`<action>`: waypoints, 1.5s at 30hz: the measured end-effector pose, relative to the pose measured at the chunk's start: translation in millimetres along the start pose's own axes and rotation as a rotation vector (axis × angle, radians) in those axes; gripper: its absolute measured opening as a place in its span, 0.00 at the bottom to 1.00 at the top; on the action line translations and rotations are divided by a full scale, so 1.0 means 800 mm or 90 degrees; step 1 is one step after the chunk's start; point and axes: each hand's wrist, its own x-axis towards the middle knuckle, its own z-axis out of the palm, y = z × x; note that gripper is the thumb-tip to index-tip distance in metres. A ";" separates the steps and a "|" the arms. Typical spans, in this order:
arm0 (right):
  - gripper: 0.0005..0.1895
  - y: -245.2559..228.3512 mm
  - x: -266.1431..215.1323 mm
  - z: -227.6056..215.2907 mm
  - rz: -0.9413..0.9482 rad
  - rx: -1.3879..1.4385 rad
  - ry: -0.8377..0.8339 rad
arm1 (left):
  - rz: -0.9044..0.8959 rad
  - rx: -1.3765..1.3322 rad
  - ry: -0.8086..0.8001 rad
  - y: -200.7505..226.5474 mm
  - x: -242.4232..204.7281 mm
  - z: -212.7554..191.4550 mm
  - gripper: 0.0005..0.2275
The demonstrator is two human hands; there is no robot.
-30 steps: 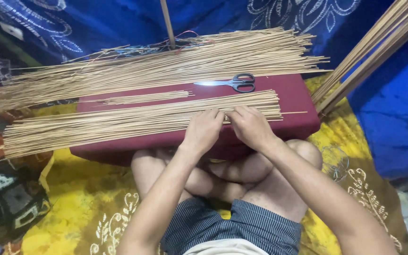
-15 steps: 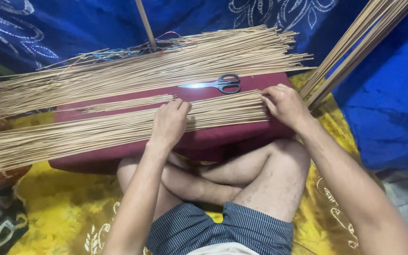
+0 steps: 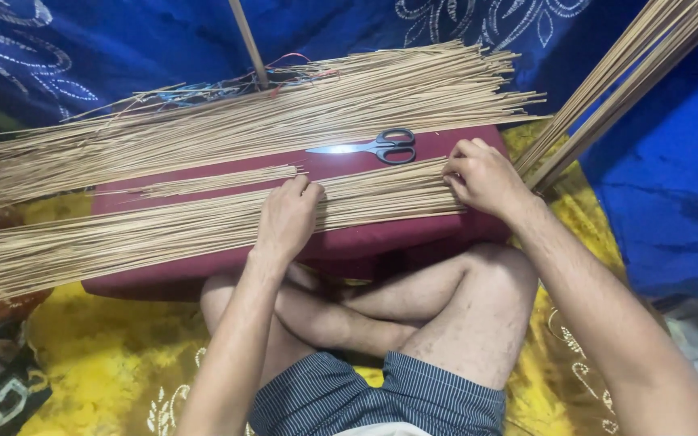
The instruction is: Sorting and cutting thin wooden sticks to a uniform length using scissors while sitting on the floor.
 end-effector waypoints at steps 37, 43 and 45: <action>0.20 -0.083 -0.037 0.045 0.456 1.021 0.549 | -0.087 -0.159 -0.238 0.007 0.027 -0.093 0.06; 0.19 -0.070 -0.045 0.056 0.442 1.008 0.558 | -0.111 -0.190 -0.302 0.015 0.034 -0.108 0.07; 0.19 -0.065 -0.049 0.061 0.448 1.011 0.549 | -0.084 -0.212 -0.320 0.018 0.039 -0.110 0.07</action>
